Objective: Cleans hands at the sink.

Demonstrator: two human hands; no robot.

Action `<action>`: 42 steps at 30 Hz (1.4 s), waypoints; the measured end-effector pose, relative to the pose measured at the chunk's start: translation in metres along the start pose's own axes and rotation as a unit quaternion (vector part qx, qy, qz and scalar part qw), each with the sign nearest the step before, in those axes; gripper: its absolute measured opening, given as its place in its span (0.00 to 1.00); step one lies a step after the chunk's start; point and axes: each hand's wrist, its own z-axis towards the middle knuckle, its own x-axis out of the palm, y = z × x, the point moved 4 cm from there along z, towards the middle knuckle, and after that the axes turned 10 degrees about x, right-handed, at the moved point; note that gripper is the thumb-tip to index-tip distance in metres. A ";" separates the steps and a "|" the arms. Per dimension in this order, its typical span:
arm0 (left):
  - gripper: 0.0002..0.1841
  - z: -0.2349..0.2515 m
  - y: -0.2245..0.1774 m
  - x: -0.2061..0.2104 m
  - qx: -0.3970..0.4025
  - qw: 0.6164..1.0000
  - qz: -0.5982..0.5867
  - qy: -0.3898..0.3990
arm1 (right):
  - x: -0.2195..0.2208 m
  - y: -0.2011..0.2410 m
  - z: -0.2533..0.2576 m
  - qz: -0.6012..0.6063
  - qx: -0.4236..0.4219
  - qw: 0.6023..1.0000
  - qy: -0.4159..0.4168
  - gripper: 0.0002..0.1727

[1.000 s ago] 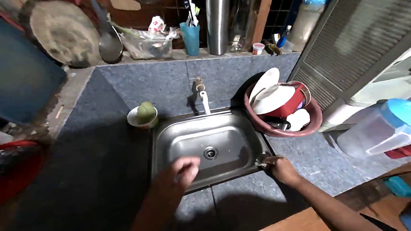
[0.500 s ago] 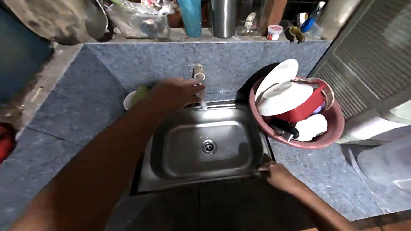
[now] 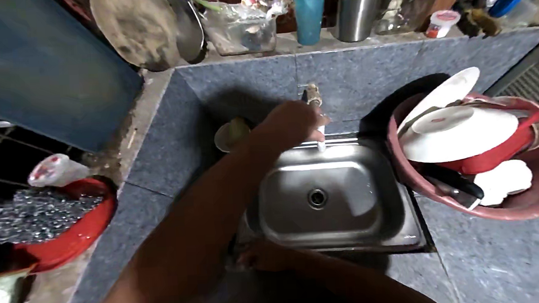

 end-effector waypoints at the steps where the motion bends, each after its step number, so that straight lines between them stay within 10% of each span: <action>1: 0.25 0.000 0.002 0.001 0.012 0.999 -0.016 -0.030 | 0.007 0.003 0.015 -0.017 -0.013 1.000 0.006 0.16; 9: 0.24 0.005 0.002 -0.003 0.032 0.998 -0.038 -0.029 | -0.027 -0.010 0.041 -0.186 -0.007 0.978 -0.093 0.14; 16: 0.29 0.017 -0.004 -0.003 -0.033 0.998 -0.048 -0.027 | -0.169 -0.122 -0.019 0.203 0.396 0.831 -0.334 0.18; 21: 0.31 0.021 -0.004 0.004 -0.072 0.992 -0.050 -0.087 | -0.190 -0.151 -0.054 0.422 0.398 0.713 -0.394 0.16; 25: 0.28 0.008 -0.005 0.018 -0.148 0.955 -0.142 -0.216 | -0.190 -0.148 -0.053 0.458 0.381 0.715 -0.366 0.17; 28: 0.27 -0.014 -0.022 0.091 -0.263 0.776 -0.383 -0.427 | -0.187 -0.143 -0.057 0.489 0.354 0.703 -0.376 0.17; 31: 0.25 -0.017 -0.048 0.203 -0.416 0.415 -0.680 -0.438 | -0.190 -0.133 -0.068 0.507 0.323 0.700 -0.385 0.19; 34: 0.33 0.007 -0.082 0.271 -0.332 0.073 -0.872 -0.352 | -0.190 -0.121 -0.080 0.518 0.327 0.703 -0.361 0.23; 37: 0.30 0.024 -0.091 0.280 -0.291 -0.006 -0.864 -0.411 | -0.189 -0.120 -0.080 0.601 0.289 0.627 -0.403 0.19; 42: 0.21 0.042 -0.085 0.274 -0.339 0.072 -0.835 -0.427 | -0.179 -0.131 -0.073 0.675 0.234 0.523 -0.465 0.15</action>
